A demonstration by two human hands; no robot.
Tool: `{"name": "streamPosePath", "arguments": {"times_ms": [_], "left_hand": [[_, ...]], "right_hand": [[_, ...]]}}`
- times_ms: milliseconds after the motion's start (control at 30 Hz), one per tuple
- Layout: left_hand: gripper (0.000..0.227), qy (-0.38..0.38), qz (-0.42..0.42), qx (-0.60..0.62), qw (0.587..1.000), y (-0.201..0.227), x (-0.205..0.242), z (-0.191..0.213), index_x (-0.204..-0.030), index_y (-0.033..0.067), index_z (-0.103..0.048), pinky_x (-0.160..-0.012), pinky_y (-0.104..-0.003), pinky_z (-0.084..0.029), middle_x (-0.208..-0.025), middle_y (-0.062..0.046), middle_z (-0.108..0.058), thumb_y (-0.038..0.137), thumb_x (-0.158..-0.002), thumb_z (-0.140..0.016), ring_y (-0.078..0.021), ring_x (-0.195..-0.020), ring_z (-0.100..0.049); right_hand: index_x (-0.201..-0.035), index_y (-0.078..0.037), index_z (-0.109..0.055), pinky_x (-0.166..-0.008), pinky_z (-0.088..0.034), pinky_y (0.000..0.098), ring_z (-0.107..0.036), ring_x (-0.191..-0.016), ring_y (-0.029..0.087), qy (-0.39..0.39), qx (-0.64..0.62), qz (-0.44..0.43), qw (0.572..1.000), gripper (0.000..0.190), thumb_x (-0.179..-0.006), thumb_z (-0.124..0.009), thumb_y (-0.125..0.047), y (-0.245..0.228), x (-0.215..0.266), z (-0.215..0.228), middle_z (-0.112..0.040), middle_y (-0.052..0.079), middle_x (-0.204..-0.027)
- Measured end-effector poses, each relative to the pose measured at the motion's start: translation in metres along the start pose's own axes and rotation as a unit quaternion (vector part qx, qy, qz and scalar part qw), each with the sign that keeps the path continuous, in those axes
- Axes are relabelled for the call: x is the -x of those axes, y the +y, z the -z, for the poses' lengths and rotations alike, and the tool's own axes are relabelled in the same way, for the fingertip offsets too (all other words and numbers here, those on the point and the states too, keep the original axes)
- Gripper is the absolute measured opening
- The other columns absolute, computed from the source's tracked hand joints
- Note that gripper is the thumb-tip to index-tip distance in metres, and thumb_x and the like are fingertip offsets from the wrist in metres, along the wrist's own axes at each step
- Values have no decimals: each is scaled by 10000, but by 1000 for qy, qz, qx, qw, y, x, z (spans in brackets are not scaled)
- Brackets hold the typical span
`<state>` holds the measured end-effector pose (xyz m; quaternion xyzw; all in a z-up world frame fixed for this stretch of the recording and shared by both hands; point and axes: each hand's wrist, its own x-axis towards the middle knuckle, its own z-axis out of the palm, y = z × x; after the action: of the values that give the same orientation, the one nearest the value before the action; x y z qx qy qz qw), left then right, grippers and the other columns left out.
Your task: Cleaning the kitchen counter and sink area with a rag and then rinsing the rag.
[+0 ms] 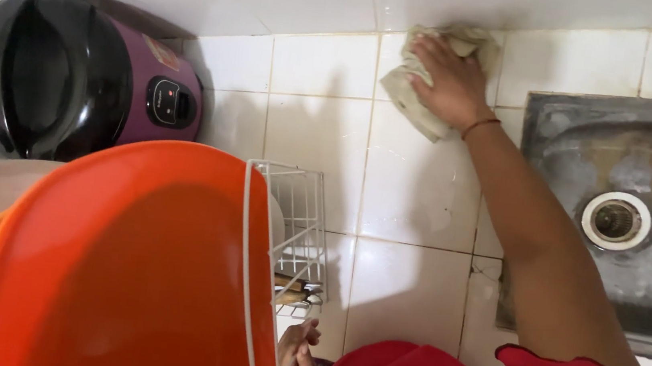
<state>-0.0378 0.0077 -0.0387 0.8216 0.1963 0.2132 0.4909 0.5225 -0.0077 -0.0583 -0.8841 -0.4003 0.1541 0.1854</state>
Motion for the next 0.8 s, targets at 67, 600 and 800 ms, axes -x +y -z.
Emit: {"name": "streamPosePath", "arguments": {"times_ms": [67, 600, 800], "left_hand": [[361, -3, 10, -2, 1000, -1, 2, 0, -1314, -63, -585, -757, -374, -580, -953, -163, -687, 132, -1087, -382, -229, -780, -673], [350, 0, -33, 14, 999, 13, -22, -3, -1360, -76, -544, -799, -388, -593, -896, -140, -634, 89, -1096, -385, -222, -775, -634], [342, -10, 13, 19, 1000, -4, -11, -5, -1311, -52, -585, -641, -318, -529, -951, -159, -683, 84, -1072, -381, -203, -735, -613]], "right_hand": [[-1571, -162, -404, -1133, -274, 613, -241, -1543, 226, 19, -6, -22, 1000, 609, -1029, -481, -428, 26, 11, 0, -317, 38, -1677], [-1442, -1, -539, -988, -547, 368, -670, -1143, 221, 324, -209, -148, 911, 304, -1146, -601, -33, 141, 105, 16, -670, 145, -1265], [-1459, 19, -521, -1081, -476, 359, -590, -1275, 261, 212, -314, 31, 925, 467, -1066, -718, -139, -27, 37, -14, -619, 174, -1408]]}}
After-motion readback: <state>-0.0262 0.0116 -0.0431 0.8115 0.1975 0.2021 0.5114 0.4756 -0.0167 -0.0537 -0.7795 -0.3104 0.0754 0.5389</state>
